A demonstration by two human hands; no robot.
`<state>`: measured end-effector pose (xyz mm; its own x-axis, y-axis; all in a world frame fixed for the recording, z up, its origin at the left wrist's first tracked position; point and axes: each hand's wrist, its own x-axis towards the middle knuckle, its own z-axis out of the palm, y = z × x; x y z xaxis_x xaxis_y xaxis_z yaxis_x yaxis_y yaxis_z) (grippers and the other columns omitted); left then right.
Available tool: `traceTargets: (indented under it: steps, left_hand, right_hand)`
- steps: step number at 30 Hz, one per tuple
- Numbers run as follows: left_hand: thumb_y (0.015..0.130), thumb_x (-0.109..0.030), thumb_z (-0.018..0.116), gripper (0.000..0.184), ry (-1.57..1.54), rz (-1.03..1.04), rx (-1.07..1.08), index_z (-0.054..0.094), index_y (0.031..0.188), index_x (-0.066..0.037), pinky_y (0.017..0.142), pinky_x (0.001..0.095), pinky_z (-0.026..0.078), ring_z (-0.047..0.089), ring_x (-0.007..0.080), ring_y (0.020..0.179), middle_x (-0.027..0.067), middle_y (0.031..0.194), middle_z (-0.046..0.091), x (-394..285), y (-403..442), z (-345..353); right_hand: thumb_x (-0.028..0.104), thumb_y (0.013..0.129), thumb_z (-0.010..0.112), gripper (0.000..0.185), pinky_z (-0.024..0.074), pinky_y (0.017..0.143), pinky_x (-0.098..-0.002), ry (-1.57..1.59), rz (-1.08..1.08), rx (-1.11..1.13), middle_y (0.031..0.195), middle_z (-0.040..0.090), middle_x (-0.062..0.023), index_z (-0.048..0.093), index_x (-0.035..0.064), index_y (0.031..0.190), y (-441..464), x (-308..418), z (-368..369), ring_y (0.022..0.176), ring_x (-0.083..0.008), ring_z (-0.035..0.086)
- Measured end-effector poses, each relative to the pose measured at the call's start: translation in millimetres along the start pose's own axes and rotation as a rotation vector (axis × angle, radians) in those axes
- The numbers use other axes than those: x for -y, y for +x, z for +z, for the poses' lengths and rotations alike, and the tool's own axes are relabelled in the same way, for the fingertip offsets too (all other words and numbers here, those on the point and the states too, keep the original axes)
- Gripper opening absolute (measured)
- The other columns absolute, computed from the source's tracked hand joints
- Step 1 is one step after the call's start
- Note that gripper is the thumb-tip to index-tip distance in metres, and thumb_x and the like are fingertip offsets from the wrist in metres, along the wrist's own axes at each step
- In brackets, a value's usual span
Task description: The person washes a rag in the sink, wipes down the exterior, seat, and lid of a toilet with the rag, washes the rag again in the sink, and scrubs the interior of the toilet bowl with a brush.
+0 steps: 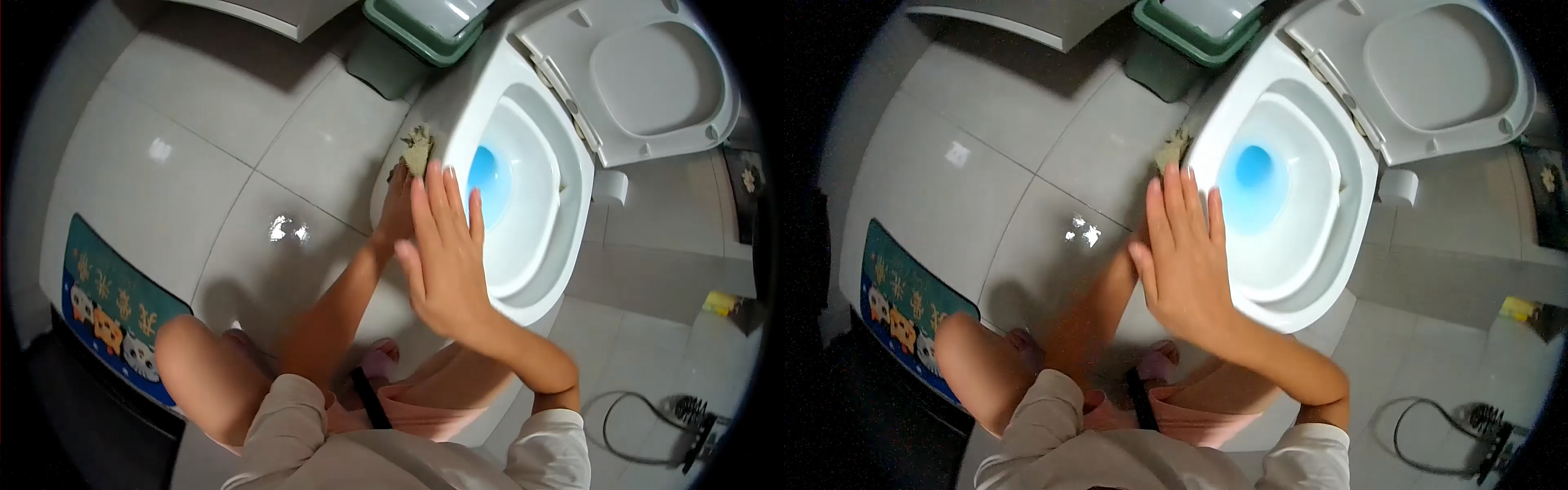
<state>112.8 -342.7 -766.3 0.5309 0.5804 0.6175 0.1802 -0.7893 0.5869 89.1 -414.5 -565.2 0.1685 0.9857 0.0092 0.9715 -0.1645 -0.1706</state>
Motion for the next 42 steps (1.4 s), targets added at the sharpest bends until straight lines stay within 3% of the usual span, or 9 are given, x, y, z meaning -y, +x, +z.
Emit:
traceTargets:
  steps: [7, 15, 17, 20, 27, 30, 34, 38, 42]
  left_hand:
    - [0.098, -0.017, 0.04, 0.037, -0.866, -0.999, 0.108, 0.047, 0.126, 0.006, 0.098, 0.0441, 0.036, 0.046, 0.0419, 0.113, 0.0263, 0.13, 0.046, 90.8, -120.0, 126.5]
    - [0.087, -0.007, 0.04, 0.05, -0.376, -0.333, -0.226, 0.041, 0.137, 0.002, 0.109, 0.0582, 0.022, 0.028, 0.0468, 0.136, 0.0264, 0.144, 0.033, 23.6, -99.9, 89.3]
    - [0.087, -0.01, 0.042, 0.053, -0.89, -0.693, 0.023, 0.038, 0.138, 0.003, 0.112, 0.0557, 0.017, 0.026, 0.0457, 0.137, 0.0271, 0.148, 0.029, -2.0, -33.7, 5.4]
    - [0.087, -0.011, 0.043, 0.054, -0.856, -0.616, 0.084, 0.037, 0.138, 0.005, 0.112, 0.0548, 0.015, 0.025, 0.0448, 0.138, 0.0276, 0.149, 0.027, 2.3, -30.3, -5.2]
    - [0.09, -0.015, 0.045, 0.045, -0.33, -0.193, -0.163, 0.041, 0.13, 0.007, 0.111, 0.0548, 0.016, 0.023, 0.0424, 0.139, 0.0265, 0.151, 0.023, 77.3, -108.8, 103.7]
    - [0.101, -0.043, 0.029, 0.064, -1.032, -1.136, 0.638, 0.011, 0.153, -0.01, 0.118, 0.0434, 0.009, 0.001, 0.0338, 0.146, 0.0135, 0.159, 0.002, 79.8, -118.7, 78.7]
    - [0.1, -0.055, 0.028, 0.064, -1.573, -1.535, 0.296, 0.031, 0.147, -0.012, 0.113, 0.0357, 0.023, 0.027, 0.023, 0.139, 0.0053, 0.152, 0.028, 48.5, -85.3, 28.9]
    - [0.092, -0.072, 0.026, 0.069, -2.076, -1.389, 0.272, 0.051, 0.122, -0.015, 0.102, 0.0348, 0.036, 0.045, 0.0196, 0.122, 0.0043, 0.129, 0.05, 66.4, -85.8, 7.3]
    - [0.098, -0.061, 0.025, 0.061, -1.785, -1.147, 0.228, 0.05, 0.127, -0.013, 0.102, 0.0362, 0.038, 0.047, 0.0179, 0.117, -0.0012, 0.126, 0.051, 89.7, -101.6, 14.1]
  right_hand:
    - [0.022, 0.095, 0.045, 0.054, 0.01, 0.113, -0.0549, -0.113, 0.201, 0.026, 0.152, 0.026, -0.0244, 0.037, -0.0024, 0.143, -32.6, 38.0, 67.4, 0.142, -0.0403, 0.024]
    - [0.023, 0.098, 0.036, 0.048, 0.0118, 0.113, -0.0547, 0.101, 0.305, -0.186, 0.15, 0.031, -0.0251, 0.041, -0.0007, 0.14, -36.2, 44.4, 82.1, 0.14, -0.0415, 0.027]
    - [0.026, 0.099, 0.033, 0.05, 0.012, 0.113, -0.0542, 0.09, 0.299, -0.211, 0.15, 0.031, -0.025, 0.04, -0.0014, 0.14, -27.5, 43.6, 86.5, 0.141, -0.0415, 0.027]
    - [0.027, 0.101, 0.03, 0.051, 0.0111, 0.114, -0.0532, 0.1, 0.302, -0.308, 0.151, 0.03, -0.024, 0.039, -0.0035, 0.141, -9.0, 39.0, 91.4, 0.141, -0.04, 0.026]
    - [0.029, 0.103, 0.03, 0.049, 0.0102, 0.115, -0.0521, 0.069, 0.315, -0.28, 0.15, 0.033, -0.0216, 0.04, -0.0004, 0.141, 12.4, 40.2, 97.4, 0.141, -0.0372, 0.029]
    - [0.028, 0.103, 0.031, 0.047, 0.0135, 0.114, -0.0533, 0.034, 0.309, -0.232, 0.15, 0.034, -0.0195, 0.041, 0.0014, 0.141, 4.0, 37.7, 101.6, 0.14, -0.0369, 0.03]
    - [0.019, 0.1, 0.037, 0.044, 0.0179, 0.114, -0.0538, 0.101, 0.303, -0.168, 0.148, 0.036, -0.0192, 0.042, 0.0007, 0.139, -1.0, 21.7, 133.7, 0.139, -0.038, 0.032]
    - [0.013, 0.097, 0.043, 0.043, 0.0263, 0.112, -0.0486, 0.186, 0.169, -0.121, 0.145, 0.039, -0.0215, 0.043, -0.0008, 0.137, 29.7, 6.6, 170.6, 0.136, -0.0396, 0.035]
    - [0.014, 0.095, 0.048, 0.041, 0.0355, 0.108, -0.0421, 0.285, 0.29, -0.085, 0.137, 0.047, -0.0245, 0.048, -0.0043, 0.131, 50.9, 0.0, 209.3, 0.131, -0.0403, 0.041]
